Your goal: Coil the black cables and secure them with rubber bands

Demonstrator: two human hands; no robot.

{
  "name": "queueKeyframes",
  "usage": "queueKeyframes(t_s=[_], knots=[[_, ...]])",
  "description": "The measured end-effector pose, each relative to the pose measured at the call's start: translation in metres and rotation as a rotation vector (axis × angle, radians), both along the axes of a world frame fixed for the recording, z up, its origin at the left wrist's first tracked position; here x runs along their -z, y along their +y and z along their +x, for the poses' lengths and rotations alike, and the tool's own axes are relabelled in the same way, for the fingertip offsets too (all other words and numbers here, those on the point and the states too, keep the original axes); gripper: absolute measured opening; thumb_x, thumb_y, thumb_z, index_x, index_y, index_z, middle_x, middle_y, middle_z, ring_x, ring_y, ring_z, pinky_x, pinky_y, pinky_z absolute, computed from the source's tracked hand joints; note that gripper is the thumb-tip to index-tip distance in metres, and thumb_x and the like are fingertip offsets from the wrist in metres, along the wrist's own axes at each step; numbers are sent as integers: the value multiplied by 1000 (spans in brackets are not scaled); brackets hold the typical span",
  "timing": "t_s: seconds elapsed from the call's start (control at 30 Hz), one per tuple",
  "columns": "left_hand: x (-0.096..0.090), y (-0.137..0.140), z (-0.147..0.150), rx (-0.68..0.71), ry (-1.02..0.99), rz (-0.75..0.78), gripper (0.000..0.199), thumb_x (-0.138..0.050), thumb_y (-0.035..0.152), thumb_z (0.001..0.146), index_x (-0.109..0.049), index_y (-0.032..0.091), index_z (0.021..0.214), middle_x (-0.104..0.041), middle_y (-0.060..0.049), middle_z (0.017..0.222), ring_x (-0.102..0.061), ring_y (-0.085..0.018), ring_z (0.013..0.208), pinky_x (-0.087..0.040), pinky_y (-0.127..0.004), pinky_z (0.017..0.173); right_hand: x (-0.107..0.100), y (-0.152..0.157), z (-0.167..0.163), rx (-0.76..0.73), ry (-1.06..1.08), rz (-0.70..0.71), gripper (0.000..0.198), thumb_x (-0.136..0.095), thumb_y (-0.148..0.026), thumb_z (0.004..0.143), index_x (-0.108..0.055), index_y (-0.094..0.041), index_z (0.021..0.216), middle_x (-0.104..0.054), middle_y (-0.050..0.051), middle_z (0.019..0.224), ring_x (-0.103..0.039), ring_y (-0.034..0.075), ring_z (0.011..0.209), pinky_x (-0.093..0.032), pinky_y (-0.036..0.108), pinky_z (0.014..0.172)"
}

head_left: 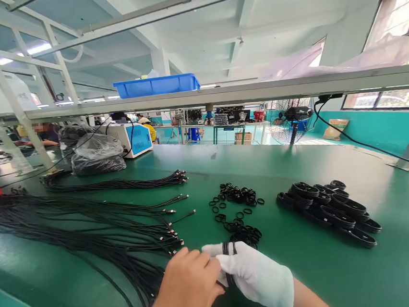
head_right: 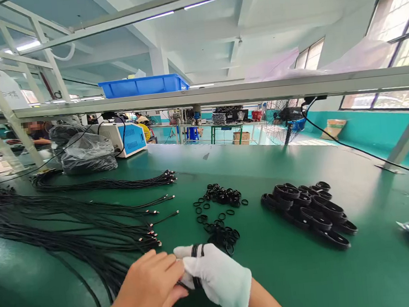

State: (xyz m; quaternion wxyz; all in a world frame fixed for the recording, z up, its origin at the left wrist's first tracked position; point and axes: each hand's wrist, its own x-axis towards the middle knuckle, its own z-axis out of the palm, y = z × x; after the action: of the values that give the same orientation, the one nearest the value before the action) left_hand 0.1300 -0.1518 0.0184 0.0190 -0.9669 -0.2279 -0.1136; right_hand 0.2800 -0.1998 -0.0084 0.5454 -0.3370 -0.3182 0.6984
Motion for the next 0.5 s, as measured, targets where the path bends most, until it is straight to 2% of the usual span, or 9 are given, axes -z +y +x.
queueKeyframes(t_s=[0.07,0.13,0.2,0.27,0.33,0.4,0.5], knots=[[-21,14,-3,0,-13,-204,8,-65,22,73,-58,21,70,-63,5,70,-55,-14,66,-35,-25,63,4,-3,-2,-186,37,39,39,-76,-37,65,-64,-8,87,-60,6,76,-56,15,70,-41,32,70],[-31,28,-6,3,-54,-451,8,-67,24,71,-59,21,71,-61,7,69,-53,-11,64,-36,-21,60,9,-6,-4,-325,115,23,43,-76,-37,64,-64,-7,92,-62,10,83,-59,18,74,-41,36,73],[-29,38,-6,28,-104,-674,12,-71,26,65,-62,20,70,-60,7,69,-52,-10,61,-37,-19,55,15,-8,-7,-394,161,-19,46,-76,-35,63,-63,-7,96,-63,13,86,-61,21,77,-40,40,77],[-19,42,-4,48,-159,-797,13,-71,29,64,-64,19,68,-62,5,69,-54,-10,62,-39,-18,55,20,-7,-10,-427,194,-34,43,-76,-33,63,-64,-7,94,-64,12,83,-61,22,77,-38,42,81],[-5,40,-1,33,-228,-792,15,-60,30,75,-66,17,71,-65,2,73,-57,-12,69,-43,-19,63,22,-6,-13,-408,253,-28,40,-77,-31,61,-64,-9,92,-64,9,79,-59,20,74,-37,41,81],[8,38,0,5,-263,-727,24,-44,24,84,-66,17,78,-67,0,79,-59,-13,75,-44,-21,68,20,-3,-17,-329,335,-10,38,-78,-30,60,-64,-13,91,-63,5,76,-57,17,70,-38,38,77],[23,41,-4,-67,-228,-566,28,-37,16,84,-64,19,79,-67,-1,81,-59,-15,77,-43,-26,74,10,1,-17,-154,423,47,37,-77,-31,61,-63,-17,93,-62,3,77,-54,15,69,-38,34,72]])
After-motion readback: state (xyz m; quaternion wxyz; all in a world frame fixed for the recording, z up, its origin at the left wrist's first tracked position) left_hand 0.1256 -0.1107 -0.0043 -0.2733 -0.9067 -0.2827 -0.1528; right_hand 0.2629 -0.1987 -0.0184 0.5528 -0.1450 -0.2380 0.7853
